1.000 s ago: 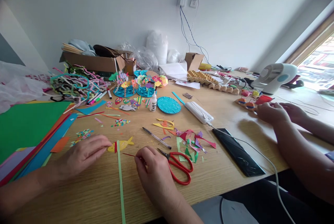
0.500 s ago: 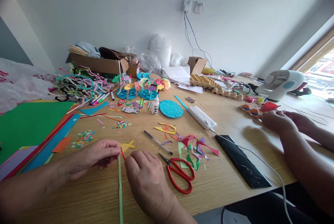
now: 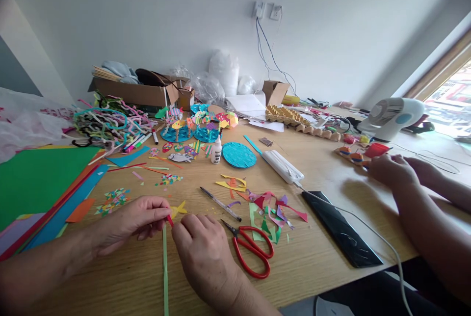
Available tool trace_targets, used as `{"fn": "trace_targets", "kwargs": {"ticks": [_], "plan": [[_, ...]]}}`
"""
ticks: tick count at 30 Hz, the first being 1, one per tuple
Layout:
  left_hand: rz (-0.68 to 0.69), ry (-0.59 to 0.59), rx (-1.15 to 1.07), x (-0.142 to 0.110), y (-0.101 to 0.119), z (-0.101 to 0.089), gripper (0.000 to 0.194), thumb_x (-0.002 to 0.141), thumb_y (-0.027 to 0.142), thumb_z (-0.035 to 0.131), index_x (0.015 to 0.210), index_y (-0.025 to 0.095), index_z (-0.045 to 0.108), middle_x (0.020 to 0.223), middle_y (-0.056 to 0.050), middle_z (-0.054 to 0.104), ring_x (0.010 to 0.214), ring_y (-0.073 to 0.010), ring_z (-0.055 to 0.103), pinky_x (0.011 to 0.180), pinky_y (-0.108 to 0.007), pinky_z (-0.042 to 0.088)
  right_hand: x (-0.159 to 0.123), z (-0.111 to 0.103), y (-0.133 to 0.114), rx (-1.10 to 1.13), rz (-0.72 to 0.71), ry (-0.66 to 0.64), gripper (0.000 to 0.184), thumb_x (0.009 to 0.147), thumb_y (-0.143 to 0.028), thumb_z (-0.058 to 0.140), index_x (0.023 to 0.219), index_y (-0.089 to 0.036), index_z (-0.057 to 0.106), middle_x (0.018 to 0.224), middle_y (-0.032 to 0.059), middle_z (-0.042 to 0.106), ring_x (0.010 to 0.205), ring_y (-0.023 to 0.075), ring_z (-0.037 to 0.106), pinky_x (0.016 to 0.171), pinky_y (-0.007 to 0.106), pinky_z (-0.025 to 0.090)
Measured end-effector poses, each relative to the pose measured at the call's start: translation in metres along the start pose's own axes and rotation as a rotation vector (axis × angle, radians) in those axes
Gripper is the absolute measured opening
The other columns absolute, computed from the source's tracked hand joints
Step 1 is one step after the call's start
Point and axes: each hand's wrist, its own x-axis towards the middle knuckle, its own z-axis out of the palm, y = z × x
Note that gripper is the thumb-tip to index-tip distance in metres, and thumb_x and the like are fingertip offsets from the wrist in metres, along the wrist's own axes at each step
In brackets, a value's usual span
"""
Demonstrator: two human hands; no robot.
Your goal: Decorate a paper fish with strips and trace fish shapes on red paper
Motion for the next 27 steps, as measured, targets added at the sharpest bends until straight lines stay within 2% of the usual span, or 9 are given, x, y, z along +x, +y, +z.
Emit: {"fn": "trace_targets", "kwargs": {"ticks": [5, 13, 21, 27], "plan": [[0.024, 0.017, 0.033, 0.003, 0.000, -0.001, 0.039, 0.068, 0.055, 0.060, 0.069, 0.018, 0.049, 0.056, 0.006, 0.048, 0.047, -0.0071, 0.039, 0.042, -0.019, 0.024, 0.001, 0.001, -0.002, 0.001, -0.029, 0.018, 0.024, 0.090, -0.010, 0.037, 0.074, -0.019, 0.051, 0.070, 0.0003, 0.055, 0.059, 0.0126, 0.045, 0.056, 0.026, 0.031], [0.131, 0.080, 0.219, 0.017, -0.001, -0.015, 0.031, 0.070, 0.048, 0.055, 0.068, 0.017, 0.052, 0.055, 0.005, 0.047, 0.050, -0.0096, 0.042, 0.043, -0.019, 0.029, 0.010, 0.000, 0.001, -0.060, -0.093, -0.107, 0.010, 0.088, -0.012, 0.048, 0.082, -0.017, 0.055, 0.076, 0.0002, 0.060, 0.064, 0.0132, 0.051, 0.059, 0.025, 0.034], [0.239, 0.169, 0.372, 0.031, -0.008, -0.025, 0.020, 0.064, 0.037, 0.055, 0.061, 0.018, 0.052, 0.057, 0.005, 0.044, 0.055, -0.0112, 0.040, 0.051, -0.022, 0.031, 0.016, 0.019, 0.007, -0.141, -0.139, -0.154, 0.013, 0.084, -0.013, 0.054, 0.072, -0.018, 0.052, 0.070, -0.0016, 0.058, 0.058, 0.0123, 0.049, 0.054, 0.026, 0.030], [0.276, 0.195, 0.487, 0.040, -0.017, -0.033, 0.020, 0.066, 0.038, 0.051, 0.062, 0.018, 0.052, 0.059, 0.004, 0.047, 0.058, -0.0131, 0.044, 0.055, -0.023, 0.034, 0.015, 0.033, 0.009, -0.116, -0.127, -0.216, 0.009, 0.081, -0.013, 0.058, 0.074, -0.017, 0.054, 0.070, -0.0013, 0.059, 0.057, 0.0129, 0.050, 0.052, 0.027, 0.029]]}}
